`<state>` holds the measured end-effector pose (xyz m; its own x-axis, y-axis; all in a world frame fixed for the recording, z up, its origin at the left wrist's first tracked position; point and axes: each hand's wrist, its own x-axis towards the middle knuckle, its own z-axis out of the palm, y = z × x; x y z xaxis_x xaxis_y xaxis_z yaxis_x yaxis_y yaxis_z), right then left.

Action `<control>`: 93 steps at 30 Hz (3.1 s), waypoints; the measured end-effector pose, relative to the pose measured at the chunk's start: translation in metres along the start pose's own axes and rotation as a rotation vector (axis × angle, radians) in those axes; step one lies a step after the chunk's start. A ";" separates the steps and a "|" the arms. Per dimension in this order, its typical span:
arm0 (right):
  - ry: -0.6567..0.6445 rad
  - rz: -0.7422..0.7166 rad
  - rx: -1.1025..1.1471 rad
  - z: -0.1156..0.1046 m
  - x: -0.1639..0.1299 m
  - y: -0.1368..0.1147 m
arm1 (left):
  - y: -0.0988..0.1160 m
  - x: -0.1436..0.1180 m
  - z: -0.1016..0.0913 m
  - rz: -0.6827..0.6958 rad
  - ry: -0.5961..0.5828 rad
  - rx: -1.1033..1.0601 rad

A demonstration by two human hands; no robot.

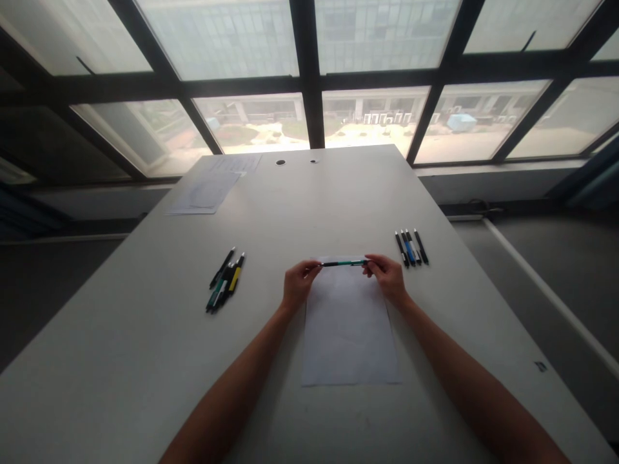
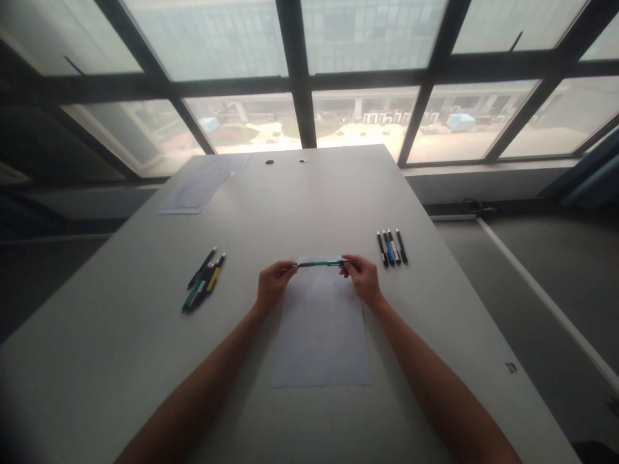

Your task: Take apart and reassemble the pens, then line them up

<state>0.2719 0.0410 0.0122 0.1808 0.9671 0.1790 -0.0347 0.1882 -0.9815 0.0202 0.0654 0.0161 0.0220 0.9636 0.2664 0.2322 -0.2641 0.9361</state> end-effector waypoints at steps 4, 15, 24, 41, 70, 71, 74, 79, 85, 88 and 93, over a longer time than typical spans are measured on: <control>0.033 -0.020 -0.016 0.000 -0.003 0.003 | -0.002 0.001 -0.001 0.008 -0.007 0.026; 0.049 -0.059 -0.093 0.002 -0.007 0.003 | -0.008 0.003 -0.001 0.022 -0.023 0.055; 0.051 -0.083 -0.137 -0.001 -0.008 0.007 | -0.007 0.003 -0.001 -0.008 -0.036 0.038; 0.050 -0.128 -0.263 -0.002 -0.010 0.004 | 0.001 0.002 -0.001 -0.011 -0.075 0.046; -0.025 -0.097 -0.344 0.003 -0.009 -0.002 | 0.004 0.002 -0.002 0.029 -0.130 0.135; -0.044 -0.087 -0.309 0.002 -0.009 -0.001 | 0.004 0.002 -0.002 0.033 -0.128 0.152; -0.083 -0.069 -0.245 0.002 -0.008 0.003 | 0.003 0.002 -0.002 0.039 -0.117 0.173; -0.048 -0.020 -0.152 0.000 -0.006 0.002 | 0.002 0.002 0.001 0.071 -0.130 0.093; -0.092 -0.011 -0.136 -0.002 -0.007 -0.004 | 0.004 0.000 0.001 0.171 -0.097 0.123; -0.110 -0.017 -0.144 -0.002 -0.007 -0.004 | 0.008 -0.001 0.002 0.181 -0.086 0.174; -0.111 -0.037 -0.142 -0.002 -0.007 -0.002 | 0.009 -0.001 0.003 0.141 -0.083 0.208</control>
<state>0.2726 0.0330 0.0130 0.0692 0.9744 0.2138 0.1100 0.2056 -0.9724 0.0248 0.0621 0.0239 0.1460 0.9202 0.3632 0.4162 -0.3902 0.8213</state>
